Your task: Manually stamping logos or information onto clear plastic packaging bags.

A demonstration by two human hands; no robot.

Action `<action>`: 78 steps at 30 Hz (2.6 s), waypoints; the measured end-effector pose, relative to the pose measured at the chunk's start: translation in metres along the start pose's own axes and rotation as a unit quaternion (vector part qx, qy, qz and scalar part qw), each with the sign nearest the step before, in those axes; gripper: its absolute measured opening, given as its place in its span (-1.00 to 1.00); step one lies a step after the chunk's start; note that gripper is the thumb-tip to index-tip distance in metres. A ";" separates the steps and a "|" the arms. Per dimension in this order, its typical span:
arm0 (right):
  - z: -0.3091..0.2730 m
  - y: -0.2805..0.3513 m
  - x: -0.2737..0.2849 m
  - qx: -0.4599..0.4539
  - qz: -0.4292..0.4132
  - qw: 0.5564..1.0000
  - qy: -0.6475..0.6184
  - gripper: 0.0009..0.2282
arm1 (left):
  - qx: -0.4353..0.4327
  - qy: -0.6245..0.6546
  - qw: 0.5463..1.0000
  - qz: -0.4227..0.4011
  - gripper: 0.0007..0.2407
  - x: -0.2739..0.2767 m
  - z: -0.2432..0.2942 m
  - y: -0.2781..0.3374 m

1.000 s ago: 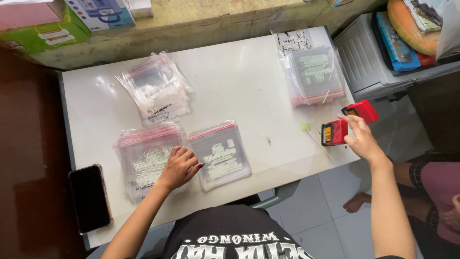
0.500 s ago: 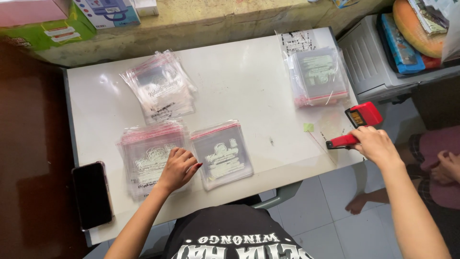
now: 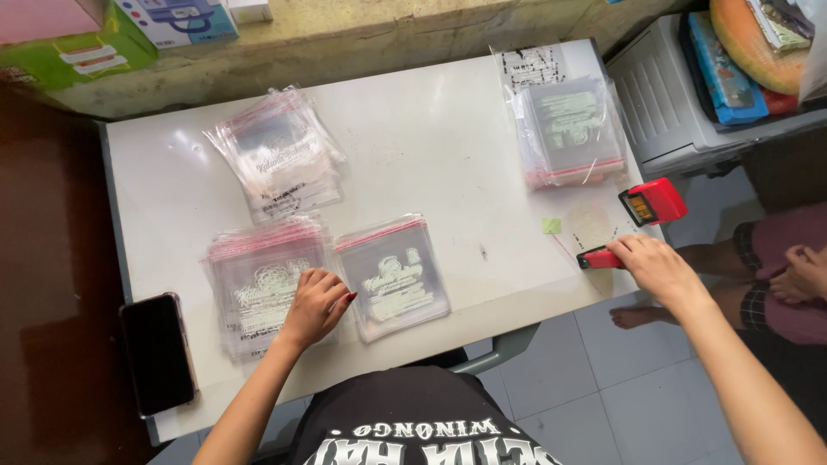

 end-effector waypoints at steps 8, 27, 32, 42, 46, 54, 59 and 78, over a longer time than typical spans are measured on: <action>-0.007 -0.005 -0.004 0.035 0.072 0.984 -0.156 -0.51 | -0.002 0.015 1.000 0.023 -0.92 -0.002 0.004 -0.005; 0.027 0.020 -0.010 -0.182 0.324 0.906 -0.205 -0.83 | 0.036 0.009 0.994 0.102 -0.97 0.024 0.002 0.008; 0.058 0.049 -0.014 -0.297 0.409 0.800 -0.324 -0.79 | 0.076 -0.001 0.994 0.077 -0.94 0.017 0.002 0.012; 0.047 0.040 -0.053 -0.396 0.396 0.297 -0.774 -0.85 | 0.031 -0.031 0.999 -0.005 -0.80 0.004 0.016 -0.003; 0.054 0.032 -0.068 -0.410 0.348 0.632 -0.558 -0.76 | 0.029 -0.038 0.999 -0.006 -0.80 0.007 0.020 -0.004; 0.068 -0.020 -0.104 -0.395 0.189 0.879 -0.192 -0.52 | 0.029 -0.039 0.999 0.013 -0.81 0.001 0.019 0.004; 0.074 -0.033 -0.090 -0.334 0.071 0.920 -0.194 -0.36 | 0.033 -0.022 0.999 0.034 -0.82 0.013 0.018 0.002; 0.022 0.027 -0.057 -0.542 -0.059 0.743 -0.389 -0.37 | 0.059 0.009 0.997 0.040 -0.80 0.006 0.017 0.006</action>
Point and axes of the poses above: each hand's wrist, its own y-axis away from the middle knuckle, its own x-axis out of the back of the hand, z = x × y, the point moved 5 cm from there along -y, towards the middle knuckle
